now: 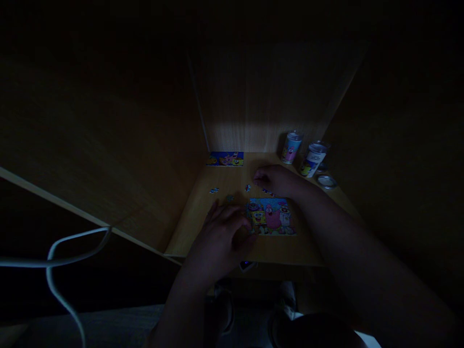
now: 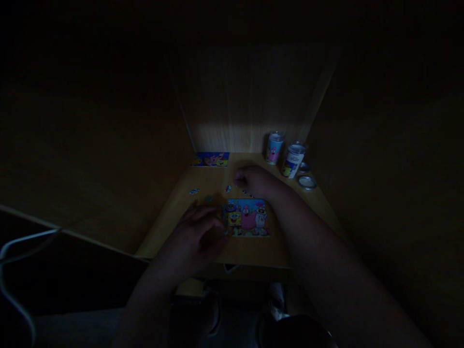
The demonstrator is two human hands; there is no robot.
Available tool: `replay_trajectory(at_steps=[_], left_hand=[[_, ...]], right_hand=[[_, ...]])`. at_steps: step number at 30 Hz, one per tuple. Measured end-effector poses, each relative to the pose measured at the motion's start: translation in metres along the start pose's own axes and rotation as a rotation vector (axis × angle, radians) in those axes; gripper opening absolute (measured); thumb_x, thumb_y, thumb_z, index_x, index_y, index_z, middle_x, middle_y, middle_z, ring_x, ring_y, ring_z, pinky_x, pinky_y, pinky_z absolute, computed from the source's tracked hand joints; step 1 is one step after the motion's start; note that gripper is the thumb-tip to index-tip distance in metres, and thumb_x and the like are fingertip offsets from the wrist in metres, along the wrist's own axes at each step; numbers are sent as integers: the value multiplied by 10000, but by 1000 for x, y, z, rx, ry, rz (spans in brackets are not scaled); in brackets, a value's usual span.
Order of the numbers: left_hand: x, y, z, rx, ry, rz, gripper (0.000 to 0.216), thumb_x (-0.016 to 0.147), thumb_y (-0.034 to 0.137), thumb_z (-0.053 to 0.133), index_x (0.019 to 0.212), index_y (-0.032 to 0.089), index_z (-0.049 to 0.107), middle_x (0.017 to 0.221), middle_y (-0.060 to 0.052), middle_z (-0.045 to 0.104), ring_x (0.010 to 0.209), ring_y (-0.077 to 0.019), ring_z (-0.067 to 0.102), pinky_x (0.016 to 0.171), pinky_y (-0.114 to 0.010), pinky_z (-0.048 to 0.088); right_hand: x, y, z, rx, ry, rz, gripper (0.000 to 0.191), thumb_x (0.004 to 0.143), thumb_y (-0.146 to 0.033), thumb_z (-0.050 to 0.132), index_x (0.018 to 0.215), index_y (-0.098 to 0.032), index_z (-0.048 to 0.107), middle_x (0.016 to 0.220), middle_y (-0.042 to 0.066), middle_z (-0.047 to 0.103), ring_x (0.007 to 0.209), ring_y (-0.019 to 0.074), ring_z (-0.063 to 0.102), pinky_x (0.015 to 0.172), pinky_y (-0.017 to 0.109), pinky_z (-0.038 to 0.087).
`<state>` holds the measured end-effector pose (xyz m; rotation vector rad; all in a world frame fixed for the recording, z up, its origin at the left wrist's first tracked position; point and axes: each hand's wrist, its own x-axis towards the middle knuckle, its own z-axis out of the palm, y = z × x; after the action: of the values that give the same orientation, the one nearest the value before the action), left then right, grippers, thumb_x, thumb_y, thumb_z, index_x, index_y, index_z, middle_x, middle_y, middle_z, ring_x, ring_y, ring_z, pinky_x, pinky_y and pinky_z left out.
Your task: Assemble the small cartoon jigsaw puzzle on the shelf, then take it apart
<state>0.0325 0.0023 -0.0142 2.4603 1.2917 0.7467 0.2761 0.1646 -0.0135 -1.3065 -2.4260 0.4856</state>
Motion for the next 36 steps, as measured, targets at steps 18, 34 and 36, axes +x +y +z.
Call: replay_trajectory(at_steps=[18,34,36], left_hand=[[-1,1,0,6,-10,-22,110,944,277,795,1000,276,700,1359,-35,719,1348,-282,639,1356,-610,277],[1,6,1,22,-4,-13,109,966,253,751,1008,261,651,1309,-41,711,1292,-276,644,1320,-600,358],[1,7,1,26,-3,-18,111,962,248,752,1004,262,651,1315,-35,706,1295,-271,641,1320,-590,361]], right_hand=[[0,1,0,3,-5,-11,178,1027,-275,633,1065,-207,793,1043,64,825,916,213,737,835,314,521],[1,1,0,-12,-16,-1,156,1029,-260,639,1065,-198,778,1058,76,825,938,218,743,844,311,522],[1,1,1,-7,-15,-7,159,1024,-269,643,1069,-200,779,1055,76,824,940,222,745,842,312,521]])
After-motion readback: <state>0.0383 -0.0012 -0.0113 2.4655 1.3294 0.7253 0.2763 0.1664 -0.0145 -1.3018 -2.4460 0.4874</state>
